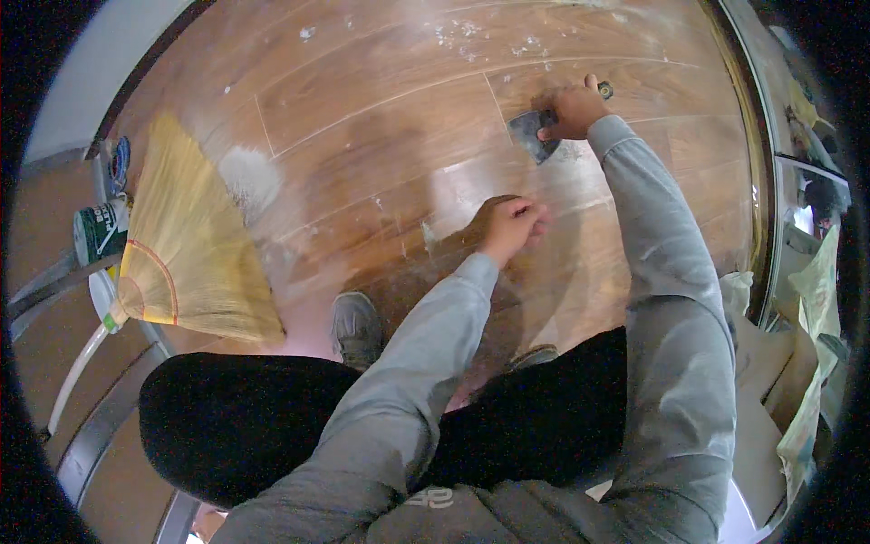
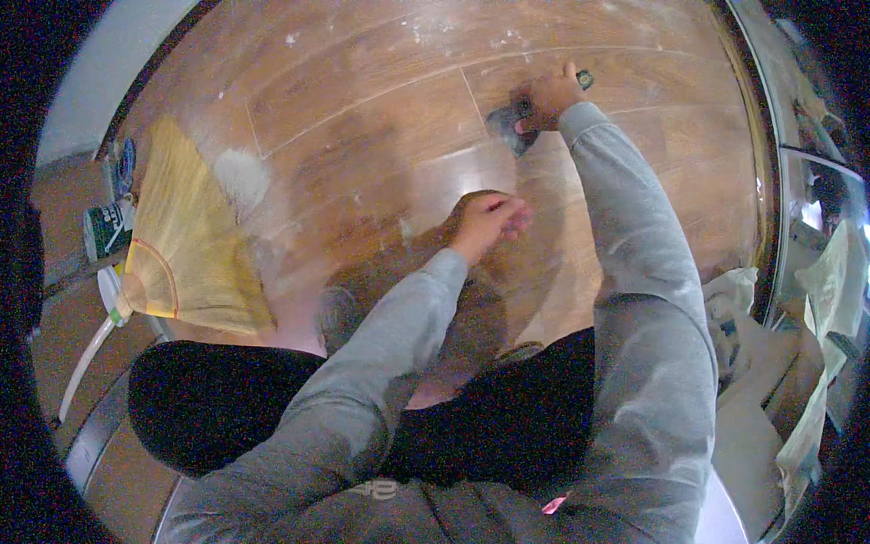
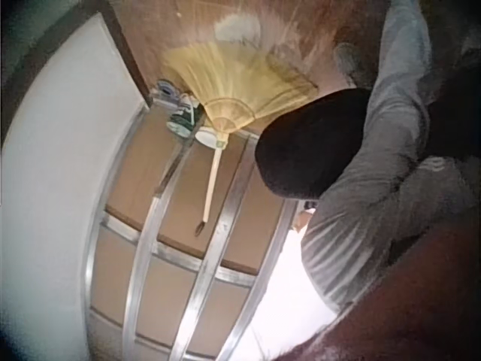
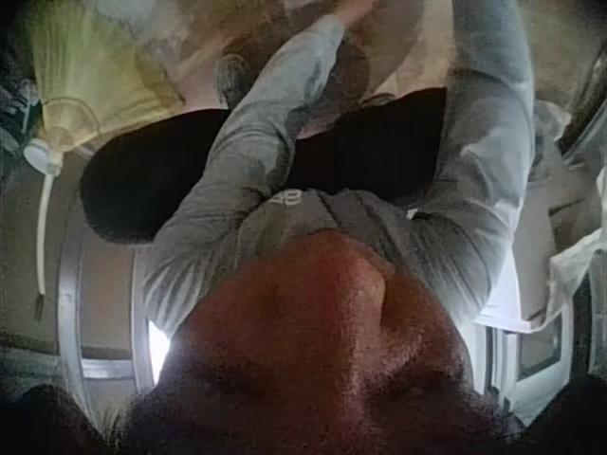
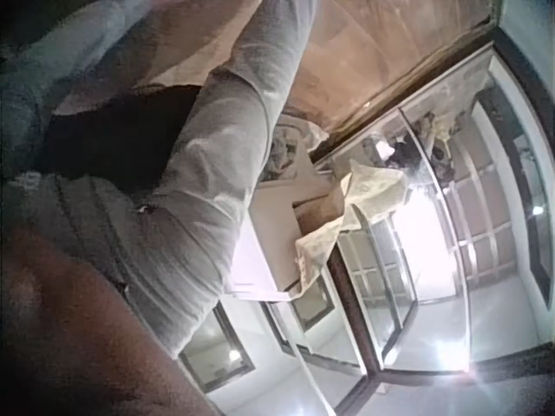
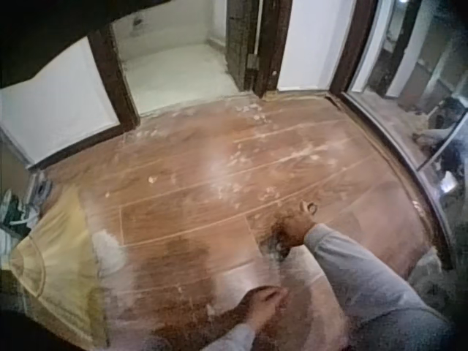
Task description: The person is sitting on a wooden floor and using a scraper to remove white residue from the surface. They work methodically across different sections, occasionally adjusting their position to reach new areas.
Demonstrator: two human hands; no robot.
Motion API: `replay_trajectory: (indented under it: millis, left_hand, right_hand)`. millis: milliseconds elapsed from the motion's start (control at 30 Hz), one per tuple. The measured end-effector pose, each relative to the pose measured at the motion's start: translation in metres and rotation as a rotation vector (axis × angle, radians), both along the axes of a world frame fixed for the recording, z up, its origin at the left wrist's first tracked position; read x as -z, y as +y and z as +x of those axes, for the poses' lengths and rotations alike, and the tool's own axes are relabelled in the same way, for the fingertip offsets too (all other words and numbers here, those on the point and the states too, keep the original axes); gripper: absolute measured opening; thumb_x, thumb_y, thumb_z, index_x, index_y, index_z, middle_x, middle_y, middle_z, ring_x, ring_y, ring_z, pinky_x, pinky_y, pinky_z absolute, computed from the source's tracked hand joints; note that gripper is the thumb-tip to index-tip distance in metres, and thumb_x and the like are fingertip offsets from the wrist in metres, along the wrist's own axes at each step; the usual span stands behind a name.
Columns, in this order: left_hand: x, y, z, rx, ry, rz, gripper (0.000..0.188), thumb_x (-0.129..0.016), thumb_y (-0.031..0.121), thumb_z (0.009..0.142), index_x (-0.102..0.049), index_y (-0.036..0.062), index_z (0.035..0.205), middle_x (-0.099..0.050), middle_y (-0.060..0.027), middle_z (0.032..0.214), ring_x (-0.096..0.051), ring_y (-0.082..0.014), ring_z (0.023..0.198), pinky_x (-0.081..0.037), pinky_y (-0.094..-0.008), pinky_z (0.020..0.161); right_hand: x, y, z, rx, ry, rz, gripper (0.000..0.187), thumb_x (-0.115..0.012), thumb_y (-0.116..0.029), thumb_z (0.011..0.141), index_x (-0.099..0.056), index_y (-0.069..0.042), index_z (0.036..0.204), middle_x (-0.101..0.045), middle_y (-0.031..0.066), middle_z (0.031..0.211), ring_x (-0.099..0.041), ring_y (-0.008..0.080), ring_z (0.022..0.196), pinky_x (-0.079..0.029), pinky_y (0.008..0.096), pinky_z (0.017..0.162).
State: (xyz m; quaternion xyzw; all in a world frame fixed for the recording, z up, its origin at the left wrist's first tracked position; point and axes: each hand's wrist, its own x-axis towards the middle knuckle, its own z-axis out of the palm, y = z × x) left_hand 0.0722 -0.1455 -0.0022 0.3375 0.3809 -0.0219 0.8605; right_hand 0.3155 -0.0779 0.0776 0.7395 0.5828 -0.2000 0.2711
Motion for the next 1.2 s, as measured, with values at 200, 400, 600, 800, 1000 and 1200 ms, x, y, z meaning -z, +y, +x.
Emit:
replay_trajectory:
  millis: [200, 400, 600, 800, 1000, 1200]
  left_hand:
    - [-0.006, 0.005, 0.002, 0.044, -0.037, -0.020, 0.025, -0.063, 0.028, 0.099, -0.068, 0.0055, 0.109, -0.073, -0.0057, 0.101, -0.070, -0.0164, 0.083, -0.056, -0.0305, 0.069]
    - [-0.011, 0.005, 0.002, 0.028, -0.037, -0.008, 0.023, -0.062, 0.025, 0.100, -0.068, 0.0045, 0.108, -0.072, -0.0043, 0.097, -0.070, -0.0160, 0.082, -0.058, -0.0288, 0.068]
    - [-0.006, 0.001, -0.003, 0.038, -0.008, 0.035, 0.023, -0.061, 0.024, 0.101, -0.068, 0.0037, 0.107, -0.072, -0.0051, 0.098, -0.069, -0.0159, 0.081, -0.058, -0.0288, 0.067]
    - [-0.006, 0.009, -0.008, 0.052, -0.059, 0.006, 0.023, -0.060, 0.025, 0.101, -0.068, 0.0035, 0.107, -0.072, -0.0053, 0.099, -0.070, -0.0152, 0.081, -0.057, -0.0286, 0.067]
    - [-0.008, 0.007, -0.009, 0.062, -0.049, -0.007, 0.024, -0.061, 0.025, 0.101, -0.069, 0.0035, 0.107, -0.073, -0.0058, 0.099, -0.070, -0.0147, 0.083, -0.057, -0.0283, 0.068]
    - [-0.008, 0.011, -0.012, 0.053, -0.057, 0.063, 0.024, -0.062, 0.025, 0.100, -0.069, 0.0033, 0.107, -0.072, -0.0054, 0.096, -0.070, -0.0143, 0.081, -0.057, -0.0279, 0.066]
  right_hand:
    - [-0.008, -0.013, 0.016, 0.064, -0.045, 0.038, 0.061, -0.073, -0.064, 0.075, -0.066, -0.031, 0.126, -0.069, 0.0047, 0.122, -0.061, 0.0304, 0.120, -0.020, 0.0728, 0.109]
    - [-0.019, -0.006, 0.018, 0.133, -0.123, -0.040, 0.061, -0.075, -0.064, 0.073, -0.067, -0.031, 0.124, -0.069, 0.0060, 0.119, -0.061, 0.0297, 0.119, -0.031, 0.0632, 0.105]
    - [-0.004, -0.002, 0.012, -0.010, -0.131, 0.068, 0.059, -0.074, -0.059, 0.077, -0.066, -0.031, 0.128, -0.071, 0.0060, 0.114, -0.064, 0.0283, 0.115, -0.023, 0.0681, 0.108]
    - [0.003, 0.006, 0.001, -0.150, -0.139, 0.132, 0.058, -0.075, -0.059, 0.074, -0.066, -0.032, 0.125, -0.072, 0.0065, 0.108, -0.065, 0.0296, 0.112, -0.027, 0.0697, 0.105]
    - [0.006, 0.004, 0.019, -0.110, -0.128, 0.200, 0.054, -0.078, -0.059, 0.071, -0.071, -0.030, 0.116, -0.073, 0.0072, 0.105, -0.067, 0.0281, 0.107, -0.029, 0.0657, 0.105]
    - [-0.017, 0.014, 0.012, -0.036, -0.068, 0.148, 0.054, -0.078, -0.056, 0.072, -0.069, -0.031, 0.120, -0.073, 0.0059, 0.108, -0.067, 0.0282, 0.109, -0.028, 0.0636, 0.108]
